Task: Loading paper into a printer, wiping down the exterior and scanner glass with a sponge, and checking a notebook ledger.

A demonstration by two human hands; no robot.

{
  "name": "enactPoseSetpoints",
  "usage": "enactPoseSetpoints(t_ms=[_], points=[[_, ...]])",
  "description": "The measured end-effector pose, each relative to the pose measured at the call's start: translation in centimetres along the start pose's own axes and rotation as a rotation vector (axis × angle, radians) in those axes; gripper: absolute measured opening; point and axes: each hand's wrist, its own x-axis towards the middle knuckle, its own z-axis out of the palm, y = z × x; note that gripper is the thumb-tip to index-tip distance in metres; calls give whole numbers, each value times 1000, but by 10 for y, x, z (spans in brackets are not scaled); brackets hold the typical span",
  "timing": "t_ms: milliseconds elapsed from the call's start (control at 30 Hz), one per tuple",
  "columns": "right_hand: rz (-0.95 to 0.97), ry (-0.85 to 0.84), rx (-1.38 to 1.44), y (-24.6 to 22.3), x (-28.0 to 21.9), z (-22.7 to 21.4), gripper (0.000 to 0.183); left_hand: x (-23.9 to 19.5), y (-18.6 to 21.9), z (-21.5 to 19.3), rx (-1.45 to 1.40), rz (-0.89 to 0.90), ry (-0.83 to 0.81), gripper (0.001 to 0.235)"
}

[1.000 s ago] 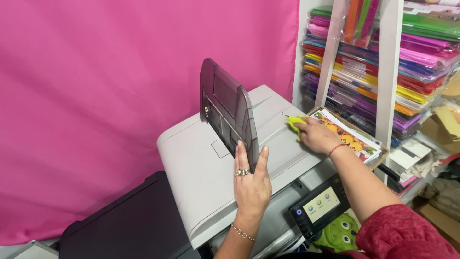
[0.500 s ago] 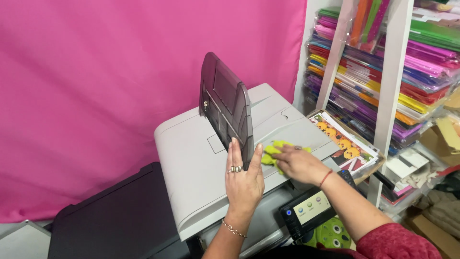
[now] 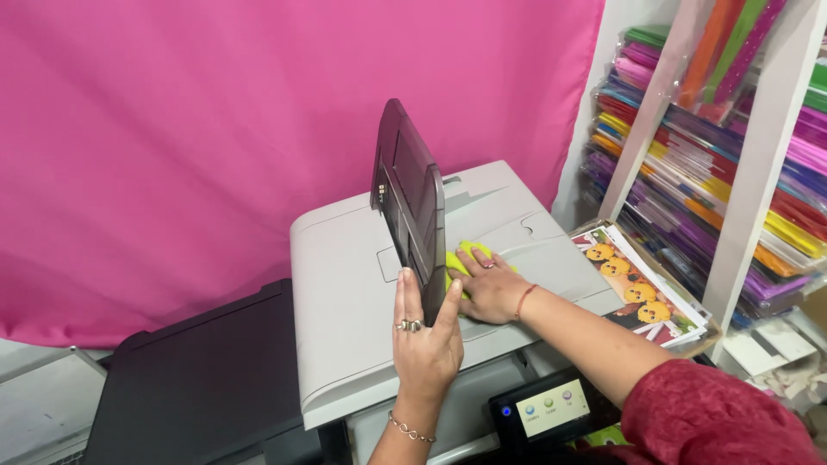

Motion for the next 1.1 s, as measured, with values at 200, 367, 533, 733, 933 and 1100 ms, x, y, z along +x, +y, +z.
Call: enactPoseSetpoints(t_ms=[200,367,533,733,933,1100], points=[[16,-44,-58,-7,38,-14,68,-4,-2,5,34,-4,2,57],[-132,134,-112,28,29,6,58,-7,-4,8,69,-9,4,59],[-272,238,-43,61,-17,-29,58,-11,-5,11,143,2,31,60],[71,476,75,74,-17,-44,68,-23,-9,19,208,-6,-11,65],[-13,325,-193,78,24,13,88,-22,-5,18,186,19,44,54],[-340,201,299,40,43,-48,44,-29,0,21,376,120,176,43]])
